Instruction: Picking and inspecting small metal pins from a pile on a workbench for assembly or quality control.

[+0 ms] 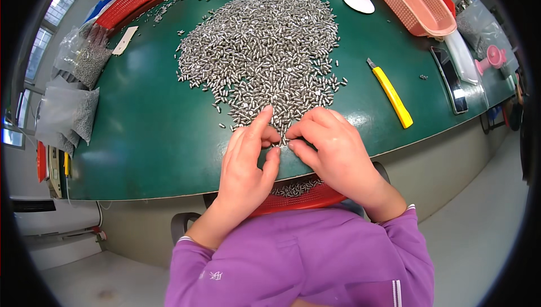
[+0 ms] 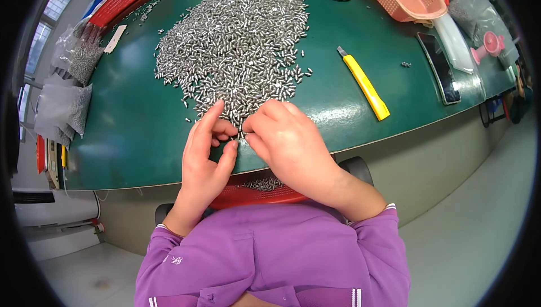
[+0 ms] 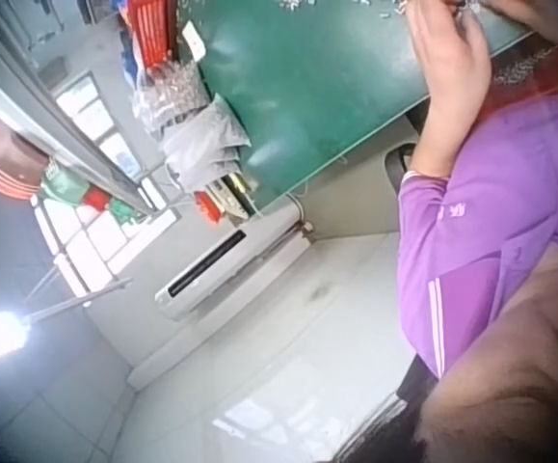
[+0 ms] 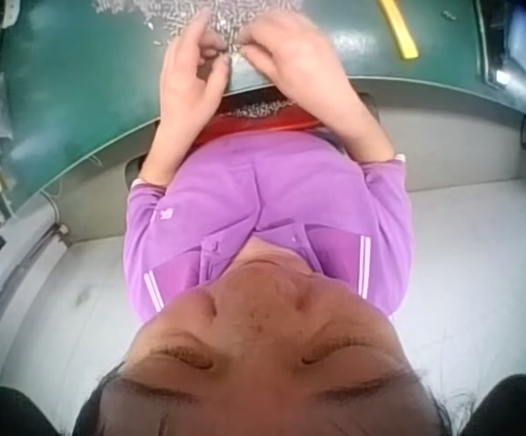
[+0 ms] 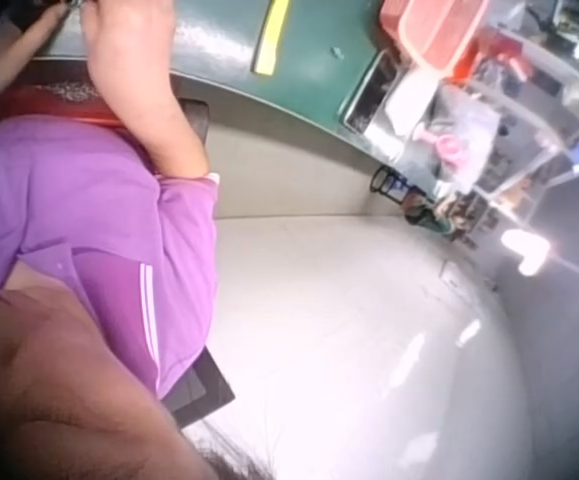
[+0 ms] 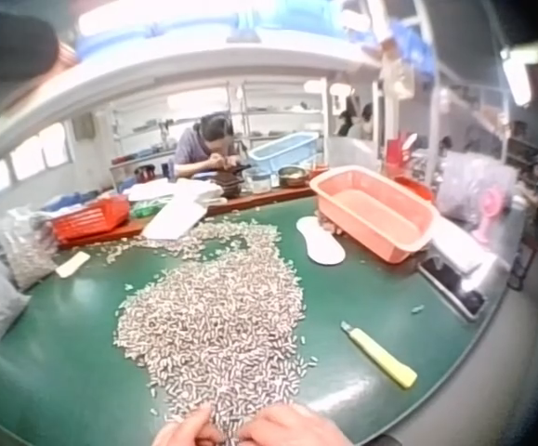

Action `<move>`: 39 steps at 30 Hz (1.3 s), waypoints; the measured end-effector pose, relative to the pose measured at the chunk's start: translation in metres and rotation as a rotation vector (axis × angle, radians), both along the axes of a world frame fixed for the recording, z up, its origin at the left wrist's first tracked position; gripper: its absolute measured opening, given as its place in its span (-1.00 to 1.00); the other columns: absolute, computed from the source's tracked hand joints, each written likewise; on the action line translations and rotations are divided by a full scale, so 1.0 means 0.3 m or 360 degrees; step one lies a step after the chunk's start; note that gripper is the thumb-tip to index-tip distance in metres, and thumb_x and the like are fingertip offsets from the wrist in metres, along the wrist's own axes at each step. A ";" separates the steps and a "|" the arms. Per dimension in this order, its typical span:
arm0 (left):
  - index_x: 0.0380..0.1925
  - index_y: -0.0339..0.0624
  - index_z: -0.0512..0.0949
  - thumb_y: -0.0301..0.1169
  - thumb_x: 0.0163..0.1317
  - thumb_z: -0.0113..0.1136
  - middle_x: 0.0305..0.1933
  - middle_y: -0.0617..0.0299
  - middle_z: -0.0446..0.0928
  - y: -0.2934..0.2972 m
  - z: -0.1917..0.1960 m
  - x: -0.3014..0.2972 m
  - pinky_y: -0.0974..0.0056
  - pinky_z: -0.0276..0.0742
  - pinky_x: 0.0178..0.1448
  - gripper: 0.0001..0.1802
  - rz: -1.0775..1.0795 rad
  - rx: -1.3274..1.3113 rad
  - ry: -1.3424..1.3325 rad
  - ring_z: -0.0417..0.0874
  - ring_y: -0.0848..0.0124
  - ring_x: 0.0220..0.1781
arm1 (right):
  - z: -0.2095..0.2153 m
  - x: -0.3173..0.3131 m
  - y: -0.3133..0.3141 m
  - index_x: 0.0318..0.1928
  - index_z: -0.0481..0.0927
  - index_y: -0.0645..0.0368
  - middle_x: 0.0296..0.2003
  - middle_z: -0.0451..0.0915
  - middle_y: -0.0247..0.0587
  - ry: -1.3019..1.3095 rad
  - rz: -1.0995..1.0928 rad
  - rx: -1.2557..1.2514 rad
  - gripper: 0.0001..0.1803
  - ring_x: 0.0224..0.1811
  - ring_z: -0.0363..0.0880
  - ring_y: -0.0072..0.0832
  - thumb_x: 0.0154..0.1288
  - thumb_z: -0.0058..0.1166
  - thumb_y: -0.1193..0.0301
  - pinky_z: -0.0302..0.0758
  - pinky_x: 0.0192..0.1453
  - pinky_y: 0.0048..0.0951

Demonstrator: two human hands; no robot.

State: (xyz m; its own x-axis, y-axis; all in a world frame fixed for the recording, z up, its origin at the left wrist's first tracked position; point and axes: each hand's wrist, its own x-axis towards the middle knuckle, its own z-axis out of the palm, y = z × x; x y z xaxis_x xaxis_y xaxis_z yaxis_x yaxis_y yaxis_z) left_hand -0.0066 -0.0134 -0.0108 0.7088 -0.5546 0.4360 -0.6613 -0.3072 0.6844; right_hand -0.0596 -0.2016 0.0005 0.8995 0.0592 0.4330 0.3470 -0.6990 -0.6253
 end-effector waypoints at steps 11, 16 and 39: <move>0.45 -0.24 0.34 -0.77 0.11 0.26 -0.18 0.18 0.61 0.005 -0.004 0.007 0.17 0.58 0.02 -0.18 -0.0050 0.0015 0.0023 0.59 0.24 -0.11 | -0.012 0.008 -0.008 -0.20 0.62 0.17 -0.26 0.56 -0.15 -0.0049 0.0134 0.0023 -0.87 -0.16 0.56 -0.09 0.24 0.21 0.60 0.51 -0.09 -0.10; 0.42 -0.25 0.37 -0.79 0.11 0.21 -0.21 0.19 0.60 0.005 -0.002 0.005 0.15 0.57 0.03 -0.21 -0.0024 0.0025 0.0060 0.60 0.24 -0.12 | -0.002 0.015 0.004 -0.16 0.66 0.14 -0.29 0.67 -0.24 -0.0055 0.0076 0.0055 -0.81 -0.20 0.64 -0.19 0.21 0.27 0.61 0.56 -0.08 -0.18; 0.47 -0.25 0.31 -0.72 0.16 0.31 -0.19 0.21 0.59 0.022 -0.018 -0.023 0.24 0.54 -0.02 -0.18 0.0053 -0.0010 -0.0009 0.58 0.34 -0.16 | -0.002 -0.004 0.022 -0.21 0.66 0.13 -0.26 0.58 -0.24 -0.0008 0.0013 -0.0069 -0.79 -0.17 0.57 -0.19 0.14 0.40 0.48 0.51 -0.07 -0.19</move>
